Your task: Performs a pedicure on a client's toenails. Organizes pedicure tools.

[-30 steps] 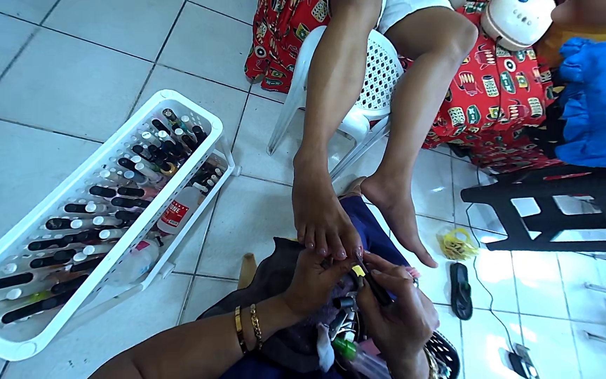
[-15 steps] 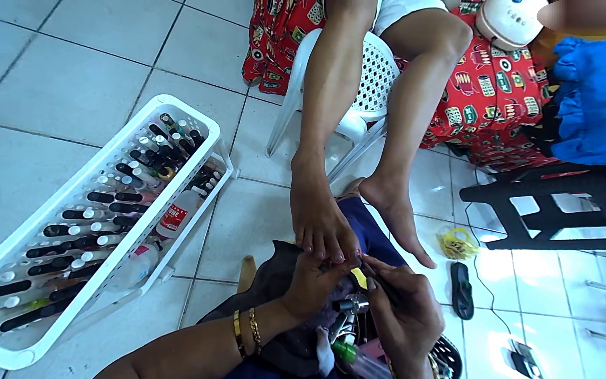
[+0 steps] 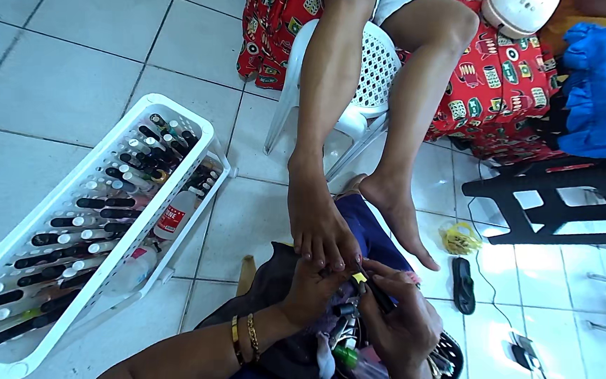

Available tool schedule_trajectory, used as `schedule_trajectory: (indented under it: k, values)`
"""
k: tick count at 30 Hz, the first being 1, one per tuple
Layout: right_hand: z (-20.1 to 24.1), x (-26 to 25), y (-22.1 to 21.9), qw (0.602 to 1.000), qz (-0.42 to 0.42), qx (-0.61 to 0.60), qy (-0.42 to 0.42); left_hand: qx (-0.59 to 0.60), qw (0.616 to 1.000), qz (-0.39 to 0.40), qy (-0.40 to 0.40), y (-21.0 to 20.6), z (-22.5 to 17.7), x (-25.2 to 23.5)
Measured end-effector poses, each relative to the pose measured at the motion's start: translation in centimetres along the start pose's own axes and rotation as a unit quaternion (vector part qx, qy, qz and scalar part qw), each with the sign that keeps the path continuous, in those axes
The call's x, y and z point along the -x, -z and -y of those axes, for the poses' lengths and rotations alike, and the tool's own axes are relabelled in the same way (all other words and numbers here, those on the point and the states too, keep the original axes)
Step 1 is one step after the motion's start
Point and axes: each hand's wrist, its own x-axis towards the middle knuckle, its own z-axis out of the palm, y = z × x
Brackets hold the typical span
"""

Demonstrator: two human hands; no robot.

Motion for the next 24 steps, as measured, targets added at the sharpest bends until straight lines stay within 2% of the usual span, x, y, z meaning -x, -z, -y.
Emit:
schedule_trajectory:
  k: [24]
  values:
    - [0.31,0.2,0.29,1.0,0.005,0.01,0.008,-0.006,1.0,0.007,-0.011,0.08,-0.27,-0.13]
